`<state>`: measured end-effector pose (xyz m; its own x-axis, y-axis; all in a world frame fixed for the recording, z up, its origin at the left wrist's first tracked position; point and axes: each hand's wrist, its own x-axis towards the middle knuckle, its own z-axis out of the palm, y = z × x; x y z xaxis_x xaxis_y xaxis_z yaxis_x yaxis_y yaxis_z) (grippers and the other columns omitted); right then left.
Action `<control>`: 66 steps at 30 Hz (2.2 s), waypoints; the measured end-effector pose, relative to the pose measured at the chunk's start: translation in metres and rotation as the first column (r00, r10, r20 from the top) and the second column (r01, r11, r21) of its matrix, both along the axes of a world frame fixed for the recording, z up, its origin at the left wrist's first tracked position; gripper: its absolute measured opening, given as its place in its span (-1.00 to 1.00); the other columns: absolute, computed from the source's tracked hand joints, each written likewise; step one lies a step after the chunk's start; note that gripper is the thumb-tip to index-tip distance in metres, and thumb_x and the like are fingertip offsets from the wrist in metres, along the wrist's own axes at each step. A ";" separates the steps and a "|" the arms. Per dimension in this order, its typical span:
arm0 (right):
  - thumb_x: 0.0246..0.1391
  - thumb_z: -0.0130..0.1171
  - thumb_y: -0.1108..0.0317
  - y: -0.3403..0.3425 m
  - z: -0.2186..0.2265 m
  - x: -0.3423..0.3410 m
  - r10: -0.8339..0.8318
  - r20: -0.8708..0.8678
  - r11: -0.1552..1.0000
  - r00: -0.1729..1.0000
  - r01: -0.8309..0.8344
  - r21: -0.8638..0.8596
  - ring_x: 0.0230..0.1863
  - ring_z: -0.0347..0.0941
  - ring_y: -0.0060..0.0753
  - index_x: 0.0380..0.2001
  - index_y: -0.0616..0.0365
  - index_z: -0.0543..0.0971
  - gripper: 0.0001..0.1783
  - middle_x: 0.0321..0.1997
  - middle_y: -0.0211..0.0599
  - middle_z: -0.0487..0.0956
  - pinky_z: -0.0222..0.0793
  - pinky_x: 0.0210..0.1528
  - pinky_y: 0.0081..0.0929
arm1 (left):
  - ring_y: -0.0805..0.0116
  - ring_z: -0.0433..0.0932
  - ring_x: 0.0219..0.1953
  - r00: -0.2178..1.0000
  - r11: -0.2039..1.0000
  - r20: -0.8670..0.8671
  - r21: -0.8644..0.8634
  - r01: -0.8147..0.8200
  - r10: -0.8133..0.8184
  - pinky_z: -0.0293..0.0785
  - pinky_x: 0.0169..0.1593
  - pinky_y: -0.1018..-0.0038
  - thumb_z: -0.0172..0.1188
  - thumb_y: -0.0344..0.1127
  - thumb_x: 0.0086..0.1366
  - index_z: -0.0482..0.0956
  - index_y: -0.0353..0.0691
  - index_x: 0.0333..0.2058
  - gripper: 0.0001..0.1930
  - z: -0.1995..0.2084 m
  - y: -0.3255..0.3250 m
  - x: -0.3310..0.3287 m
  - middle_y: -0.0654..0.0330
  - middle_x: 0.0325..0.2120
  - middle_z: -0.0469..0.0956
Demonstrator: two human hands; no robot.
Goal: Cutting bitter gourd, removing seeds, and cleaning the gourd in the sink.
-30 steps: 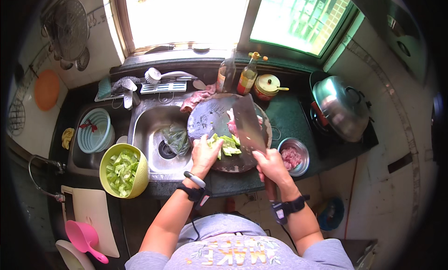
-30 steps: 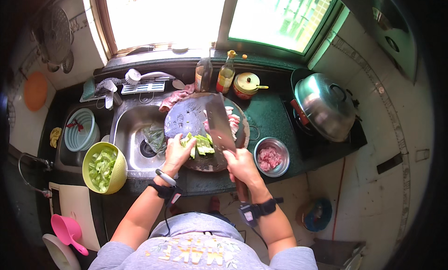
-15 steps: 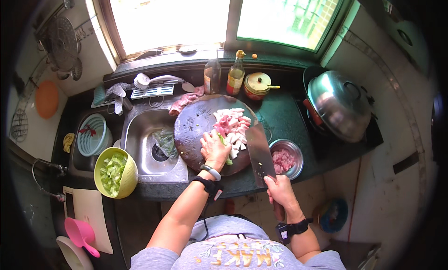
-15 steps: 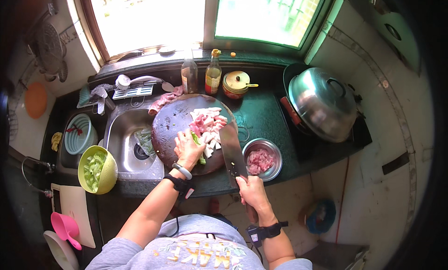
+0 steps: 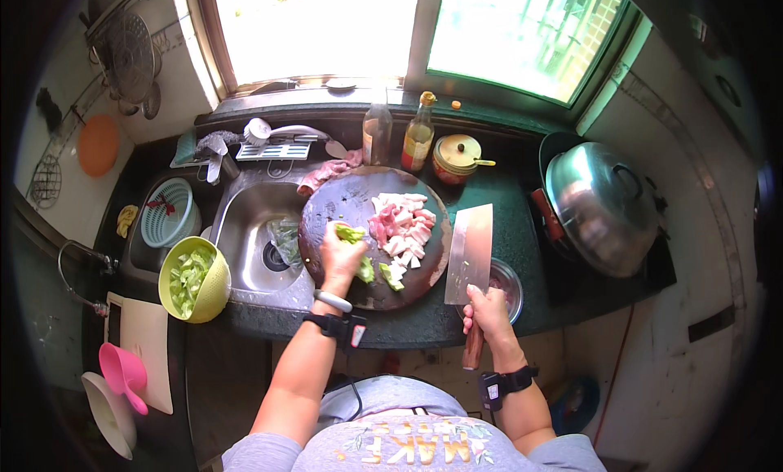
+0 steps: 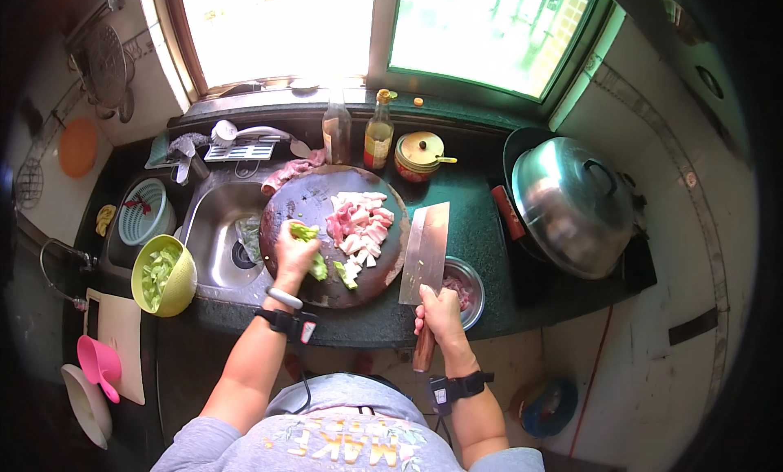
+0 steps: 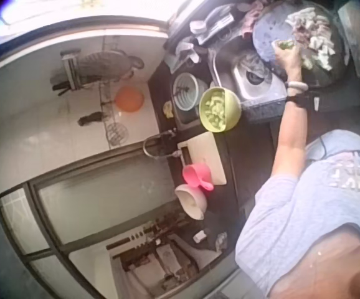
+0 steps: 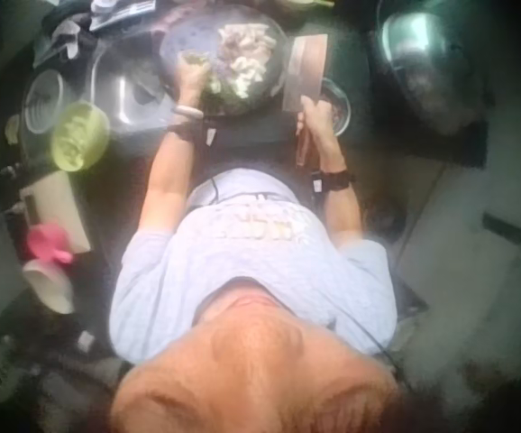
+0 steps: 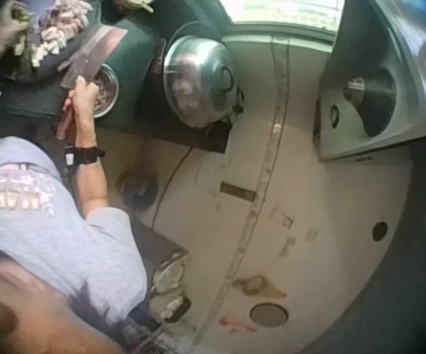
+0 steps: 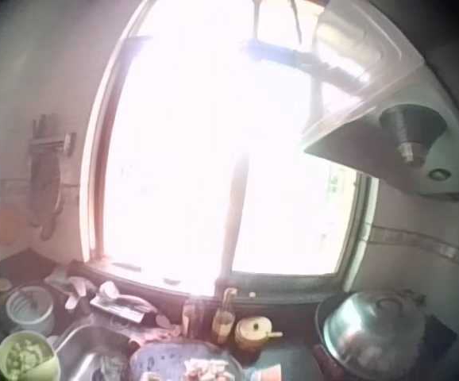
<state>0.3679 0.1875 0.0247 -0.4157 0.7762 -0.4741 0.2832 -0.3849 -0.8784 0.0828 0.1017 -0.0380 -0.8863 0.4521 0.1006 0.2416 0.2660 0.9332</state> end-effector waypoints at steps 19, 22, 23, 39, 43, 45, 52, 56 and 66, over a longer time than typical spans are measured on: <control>0.26 -0.02 0.23 0.032 -0.027 -0.045 0.042 -0.057 0.994 0.997 -0.048 -0.102 -0.77 0.36 -0.51 -0.39 0.24 0.38 -0.73 -0.68 -0.36 0.42 0.40 -0.74 -0.42 | 0.38 0.57 -0.38 0.523 0.787 0.717 0.059 0.614 -0.461 0.52 -0.30 0.53 0.29 -0.50 -0.02 0.39 -0.40 0.04 -0.43 0.032 -0.022 0.027 0.13 -0.31 0.56; 0.25 -0.02 0.25 0.032 -0.035 -0.055 0.045 -0.090 0.992 0.995 -0.055 -0.112 -0.78 0.36 -0.48 -0.40 0.29 0.39 -0.72 -0.69 -0.34 0.42 0.40 -0.75 -0.39 | 0.40 0.57 -0.40 0.432 0.729 0.754 0.089 0.679 -0.495 0.53 -0.32 0.53 0.28 -0.50 -0.02 0.42 -0.40 -0.02 -0.49 0.033 -0.025 0.024 0.13 -0.34 0.56; 0.25 -0.02 0.25 0.033 -0.036 -0.060 0.075 -0.115 0.989 0.991 -0.088 -0.118 -0.78 0.36 -0.48 -0.41 0.28 0.38 -0.72 -0.69 -0.34 0.42 0.39 -0.76 -0.39 | 0.42 0.57 -0.42 0.416 0.721 0.749 0.116 0.683 -0.515 0.53 -0.33 0.54 0.28 -0.49 -0.03 0.44 -0.39 -0.06 -0.52 0.034 -0.025 0.025 0.15 -0.35 0.56; 0.20 -0.03 0.16 0.073 -0.081 -0.087 0.472 0.317 0.778 0.823 -0.558 0.288 -0.62 0.56 -0.17 -0.19 0.38 0.43 -0.59 -0.49 -0.06 0.54 0.48 -0.73 -0.26 | 0.39 0.57 -0.47 0.507 0.815 0.653 0.333 0.474 -0.562 0.52 -0.37 0.50 0.24 -0.55 0.01 0.49 -0.29 -0.17 -0.66 0.067 -0.051 -0.021 0.20 -0.41 0.56; 0.14 0.06 0.05 0.061 -0.022 -0.084 0.498 0.518 0.771 0.696 -0.629 0.104 -0.68 0.55 -0.13 -0.39 0.51 0.50 -0.46 -0.59 -0.01 0.53 0.50 -0.70 -0.29 | 0.42 0.56 -0.33 0.870 0.923 0.375 0.327 0.200 -0.321 0.52 -0.26 0.52 0.28 -0.55 -0.03 0.47 -0.30 -0.14 -0.60 0.116 -0.125 -0.072 0.18 -0.34 0.56; 0.09 0.15 0.09 0.060 -0.013 -0.086 0.471 0.571 0.750 0.672 -0.646 0.142 -0.69 0.55 -0.15 -0.47 0.52 0.52 -0.48 -0.66 -0.06 0.52 0.49 -0.69 -0.30 | 0.42 0.56 -0.30 0.981 0.963 0.189 0.269 -0.020 -0.032 0.53 -0.23 0.51 0.29 -0.50 -0.05 0.48 -0.29 -0.13 -0.58 0.128 -0.177 -0.102 0.17 -0.32 0.56; 0.06 0.24 0.15 0.040 0.052 -0.125 0.341 0.751 0.507 0.566 -0.783 0.360 -0.64 0.58 -0.15 -0.55 0.40 0.60 -0.58 -0.67 0.01 0.57 0.53 -0.37 -0.33 | 0.22 0.60 -0.14 0.949 0.895 -0.175 -0.324 -0.307 0.262 0.47 -0.02 0.36 0.38 -0.23 -0.04 0.56 -0.25 -0.09 -0.51 0.082 -0.309 -0.183 -0.02 -0.21 0.62; 0.02 0.28 0.25 0.003 0.069 -0.168 0.487 0.538 0.190 0.688 -0.685 0.704 -0.56 0.55 -0.18 -0.51 0.33 0.58 -0.71 -0.62 -0.07 0.57 0.44 -0.43 -0.32 | 0.11 0.59 -0.09 0.912 0.841 -0.156 -0.352 -0.410 0.379 0.46 0.02 0.34 0.34 -0.19 0.08 0.59 -0.26 -0.08 -0.56 0.073 -0.346 -0.196 -0.10 -0.18 0.61; 0.03 0.14 0.37 -0.197 0.064 -0.397 0.914 0.394 -0.285 0.096 -0.539 0.793 -0.08 0.51 -0.08 -0.25 0.07 0.65 -0.79 -0.16 -0.12 0.59 0.43 -0.04 -0.25 | 0.09 0.53 -0.04 0.935 0.887 -0.191 -0.417 0.198 -0.299 0.44 0.05 0.32 0.36 -0.31 0.01 0.55 -0.20 -0.05 -0.53 0.075 -0.375 -0.186 0.02 -0.11 0.57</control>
<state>-0.0288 -0.0092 0.0884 -0.8549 -0.4646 0.2308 -0.5005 0.6215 -0.6027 -0.1037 -0.2736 0.0366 -0.7095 0.7013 0.0698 0.5530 0.4926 0.6720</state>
